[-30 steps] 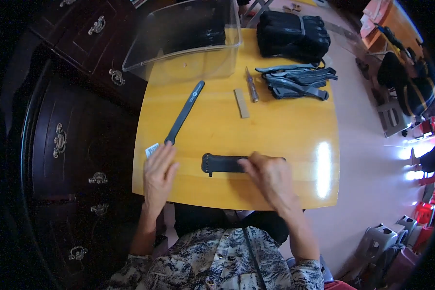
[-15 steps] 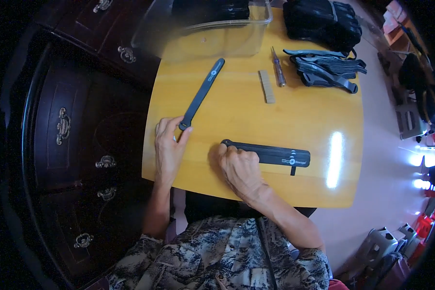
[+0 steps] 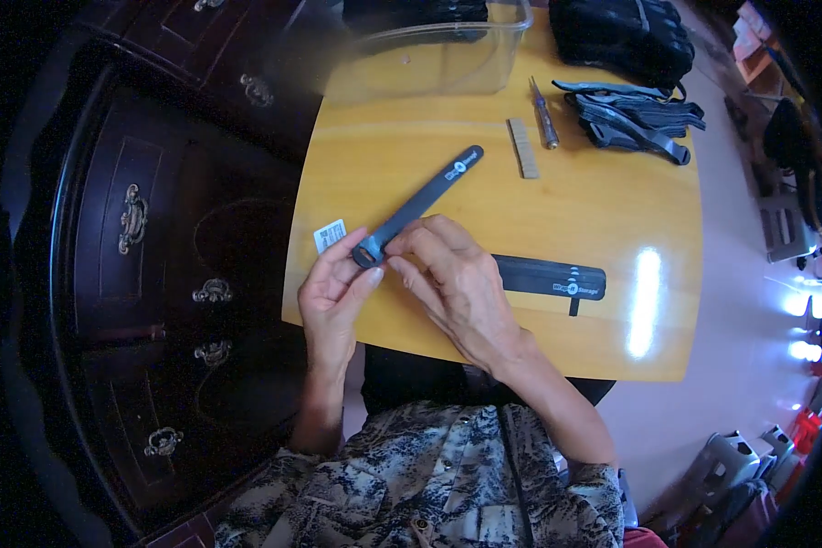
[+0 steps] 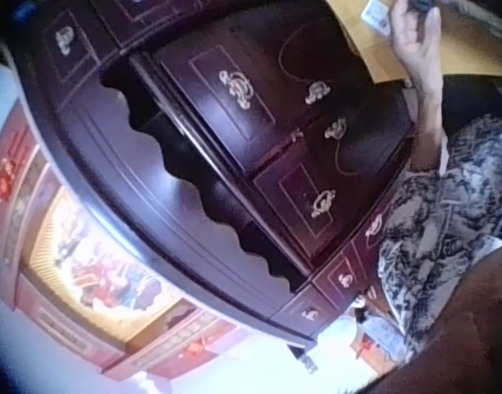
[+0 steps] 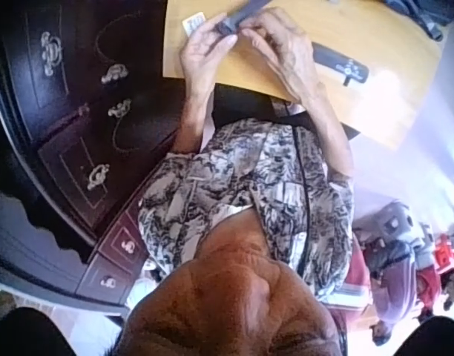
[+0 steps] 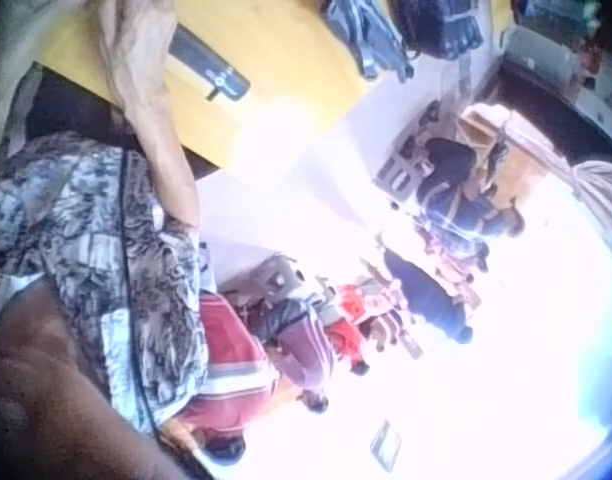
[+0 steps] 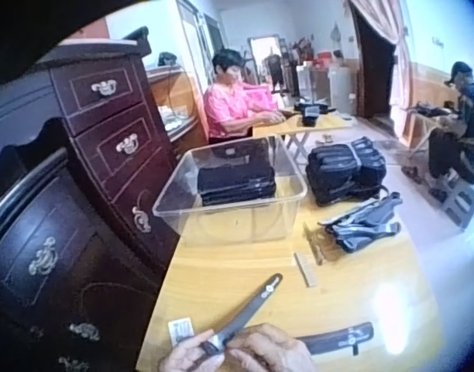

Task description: Assembling black plastic straps by attaching circular white fasteners to them.

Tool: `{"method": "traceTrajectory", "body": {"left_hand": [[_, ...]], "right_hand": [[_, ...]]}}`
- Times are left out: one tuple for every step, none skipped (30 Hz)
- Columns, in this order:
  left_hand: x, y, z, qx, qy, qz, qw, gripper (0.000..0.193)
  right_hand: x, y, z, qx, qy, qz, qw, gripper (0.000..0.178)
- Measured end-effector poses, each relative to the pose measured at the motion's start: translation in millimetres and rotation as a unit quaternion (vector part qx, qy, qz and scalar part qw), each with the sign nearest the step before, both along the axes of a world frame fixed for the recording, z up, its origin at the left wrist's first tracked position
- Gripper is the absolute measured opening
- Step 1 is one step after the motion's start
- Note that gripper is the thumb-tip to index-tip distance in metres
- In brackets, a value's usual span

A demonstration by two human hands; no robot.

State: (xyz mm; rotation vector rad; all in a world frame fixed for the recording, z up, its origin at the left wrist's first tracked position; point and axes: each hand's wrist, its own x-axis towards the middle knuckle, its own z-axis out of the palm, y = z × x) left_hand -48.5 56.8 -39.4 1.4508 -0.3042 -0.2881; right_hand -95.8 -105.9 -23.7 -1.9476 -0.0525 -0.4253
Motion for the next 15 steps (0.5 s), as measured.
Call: {"method": "traceTrajectory", "body": {"left_hand": [[-2.9, 1.8, 0.4, -0.012, 0.013, -0.017, 1.0, 0.045], [-4.7, 4.0, -1.7, -0.004, 0.004, -0.022, 1.0, 0.045], [-6.4, 4.5, -1.8, -0.003, 0.004, -0.02, 1.0, 0.045], [-8.2, 4.1, -1.1, 0.007, -0.027, -0.013, 1.0, 0.044], [-9.2, 3.9, -0.5, 0.017, -0.058, -0.005, 0.998, 0.043], [-9.3, 4.1, 0.3, 0.029, -0.079, 0.0, 0.996, 0.044], [-9.5, 4.1, -0.1, 0.029, -0.079, 0.0, 0.996, 0.044], [-9.7, 3.8, -0.9, 0.028, -0.093, 0.006, 0.995, 0.045], [-9.4, 3.5, -1.6, 0.026, -0.106, 0.011, 0.994, 0.047], [-9.1, 2.8, -1.1, 0.027, -0.107, 0.011, 0.994, 0.047], [-8.8, 1.9, -0.1, 0.056, -0.143, 0.016, 0.988, 0.047], [-9.1, 1.7, 0.3, 0.085, -0.178, 0.021, 0.98, 0.048], [-10.1, 0.9, -0.1, 0.087, -0.179, 0.022, 0.98, 0.048], [-11.3, -0.5, -0.6, 0.072, -0.192, 0.032, 0.978, 0.047], [-12.1, -1.7, -0.7, 0.056, -0.205, 0.041, 0.976, 0.046]], "right_hand": [[-0.8, 1.9, 0.5, 0.002, 0.0, 0.001, 1.0, 0.013], [-2.5, 3.8, 1.7, 0.001, -0.007, 0.003, 1.0, 0.012], [-3.9, 5.4, 2.4, 0.0, -0.014, 0.004, 1.0, 0.012], [-5.4, 6.2, 3.3, 0.001, -0.014, 0.006, 1.0, 0.012], [-6.9, 6.6, 4.5, 0.0, -0.007, 0.01, 1.0, 0.012], [-8.4, 6.7, 5.8, -0.002, -0.001, 0.013, 1.0, 0.013], [-9.2, 7.2, 6.6, -0.001, -0.001, 0.014, 1.0, 0.013], [-9.7, 7.8, 7.4, 0.003, -0.006, 0.013, 1.0, 0.013], [-9.8, 8.0, 8.0, 0.007, -0.011, 0.012, 1.0, 0.012], [-10.1, 7.5, 9.3, 0.008, -0.012, 0.012, 1.0, 0.012], [-10.4, 6.5, 11.3, 0.013, -0.008, 0.013, 1.0, 0.012], [-10.7, 5.9, 12.9, 0.018, -0.005, 0.015, 1.0, 0.011], [-11.1, 4.4, 14.3, 0.019, -0.006, 0.016, 1.0, 0.011], [-11.5, 2.1, 15.6, 0.025, -0.005, 0.026, 0.999, 0.011], [-12.2, -0.4, 17.3, 0.03, -0.004, 0.035, 0.999, 0.01]]}}
